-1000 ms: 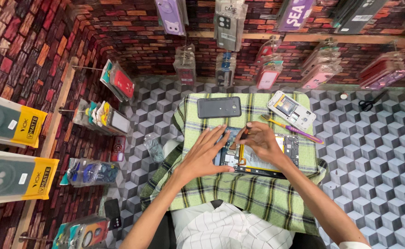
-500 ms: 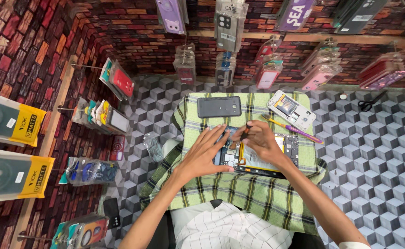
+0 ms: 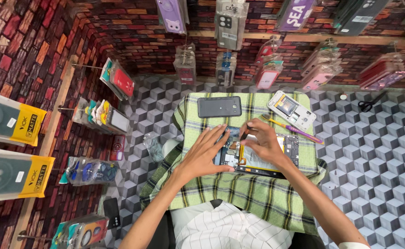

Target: The person disassembles a tablet by removing the back cover and unscrewing internal components. They use a screwdriver to remove screws and carefully separate the back panel to expose the battery and circuitry.

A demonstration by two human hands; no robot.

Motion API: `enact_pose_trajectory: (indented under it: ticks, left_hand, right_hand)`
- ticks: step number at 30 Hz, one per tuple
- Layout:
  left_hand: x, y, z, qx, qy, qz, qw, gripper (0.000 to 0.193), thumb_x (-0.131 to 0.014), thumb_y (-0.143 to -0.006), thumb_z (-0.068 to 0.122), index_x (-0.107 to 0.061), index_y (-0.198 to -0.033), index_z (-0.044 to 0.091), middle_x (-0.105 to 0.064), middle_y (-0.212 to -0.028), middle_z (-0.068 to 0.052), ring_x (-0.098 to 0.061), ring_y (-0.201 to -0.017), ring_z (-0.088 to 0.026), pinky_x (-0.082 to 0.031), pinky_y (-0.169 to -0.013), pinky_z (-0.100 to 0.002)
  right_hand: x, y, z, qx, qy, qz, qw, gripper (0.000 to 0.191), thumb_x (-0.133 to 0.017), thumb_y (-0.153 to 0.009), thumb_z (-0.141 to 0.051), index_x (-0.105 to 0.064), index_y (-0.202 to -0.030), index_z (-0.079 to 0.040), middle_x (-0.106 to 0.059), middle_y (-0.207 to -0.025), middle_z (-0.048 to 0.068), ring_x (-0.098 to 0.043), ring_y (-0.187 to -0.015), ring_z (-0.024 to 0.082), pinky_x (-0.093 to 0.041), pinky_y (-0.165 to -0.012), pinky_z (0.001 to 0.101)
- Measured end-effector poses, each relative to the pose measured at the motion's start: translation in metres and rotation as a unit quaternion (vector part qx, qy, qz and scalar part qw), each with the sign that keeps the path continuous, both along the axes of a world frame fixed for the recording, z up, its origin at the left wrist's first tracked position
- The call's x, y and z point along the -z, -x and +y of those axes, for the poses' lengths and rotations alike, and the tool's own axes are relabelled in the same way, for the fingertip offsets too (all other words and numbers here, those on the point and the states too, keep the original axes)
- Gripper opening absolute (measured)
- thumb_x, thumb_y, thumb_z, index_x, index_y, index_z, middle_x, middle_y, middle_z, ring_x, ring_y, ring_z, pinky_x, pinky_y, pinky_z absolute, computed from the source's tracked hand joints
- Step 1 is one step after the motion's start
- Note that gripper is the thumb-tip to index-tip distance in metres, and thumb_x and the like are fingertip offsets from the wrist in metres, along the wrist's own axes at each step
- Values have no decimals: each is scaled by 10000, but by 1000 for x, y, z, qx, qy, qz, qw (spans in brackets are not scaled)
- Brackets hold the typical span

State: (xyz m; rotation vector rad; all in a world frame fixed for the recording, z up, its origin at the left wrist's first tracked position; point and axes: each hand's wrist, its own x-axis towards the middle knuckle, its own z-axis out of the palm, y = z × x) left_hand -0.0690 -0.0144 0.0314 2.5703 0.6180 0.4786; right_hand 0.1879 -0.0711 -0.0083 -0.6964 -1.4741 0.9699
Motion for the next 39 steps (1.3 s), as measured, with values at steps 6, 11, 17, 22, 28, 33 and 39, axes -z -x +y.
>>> enact_pose_trajectory:
  ticks: [6, 11, 17, 22, 28, 33, 39]
  left_hand:
    - [2, 0, 0, 2, -4, -1, 1000, 1195, -763, -741, 701, -318, -1601, 0, -294, -1667, -219, -268, -1553, -353, -176, -1277, -497]
    - [0, 0, 0, 0, 1, 0, 1000, 1199, -774, -731, 687, -315, -1598, -3, -300, -1662, -219, -273, -1550, -351, -178, -1278, -497]
    - [-3, 1, 0, 2, 3, -3, 1000, 1205, -782, -732, 678, -303, -1592, -16, -305, -1661, -224, -275, -1553, -355, -188, -1275, -494]
    - [-5, 0, 0, -1, 4, -9, 1000, 1212, -789, -723, 668, -299, -1595, -16, -313, -1655, -222, -281, -1546, -349, -188, -1272, -494]
    - [-5, 0, 0, 0, 2, -9, 1000, 1218, -797, -720, 656, -293, -1597, -23, -321, -1651, -221, -291, -1541, -346, -191, -1273, -492]
    - [-4, 1, 0, 0, 2, -13, 1000, 1202, -800, -726, 656, -308, -1591, -18, -324, -1651, -220, -295, -1543, -345, -196, -1275, -490]
    - [-4, 1, 0, 0, 2, -14, 1000, 1201, -800, -729, 653, -310, -1592, -23, -327, -1653, -222, -292, -1544, -345, -197, -1273, -491]
  right_hand:
    - [2, -1, -2, -9, 63, 39, 997, 655, -570, -934, 196, -415, -1456, -169, -658, -1242, 179, -682, -1236, 309, -557, -1100, 470]
    - [2, 2, 3, 39, 15, -6, 999, 707, -716, -857, 202, -465, -1424, -136, -644, -1154, 163, -693, -1105, 282, -599, -993, 456]
    - [-1, 3, 1, 2, 19, 11, 1000, 647, -629, -914, 189, -427, -1435, -137, -630, -1274, 189, -659, -1237, 301, -568, -1072, 459]
    - [2, 2, 4, 87, 12, -49, 995, 696, -741, -846, 172, -487, -1420, -131, -640, -1138, 159, -683, -1097, 252, -595, -992, 416]
    - [1, 0, -2, 74, 46, -21, 996, 688, -666, -894, 194, -427, -1450, -134, -660, -1197, 174, -680, -1168, 270, -560, -1042, 415]
    - [-1, 5, 2, 68, 16, -9, 998, 672, -666, -895, 205, -423, -1423, -133, -615, -1145, 181, -699, -1138, 297, -598, -1002, 458]
    - [-2, 2, 2, 20, 15, 32, 999, 673, -546, -916, 240, -335, -1437, -129, -653, -1196, 275, -685, -1182, 394, -564, -1070, 537]
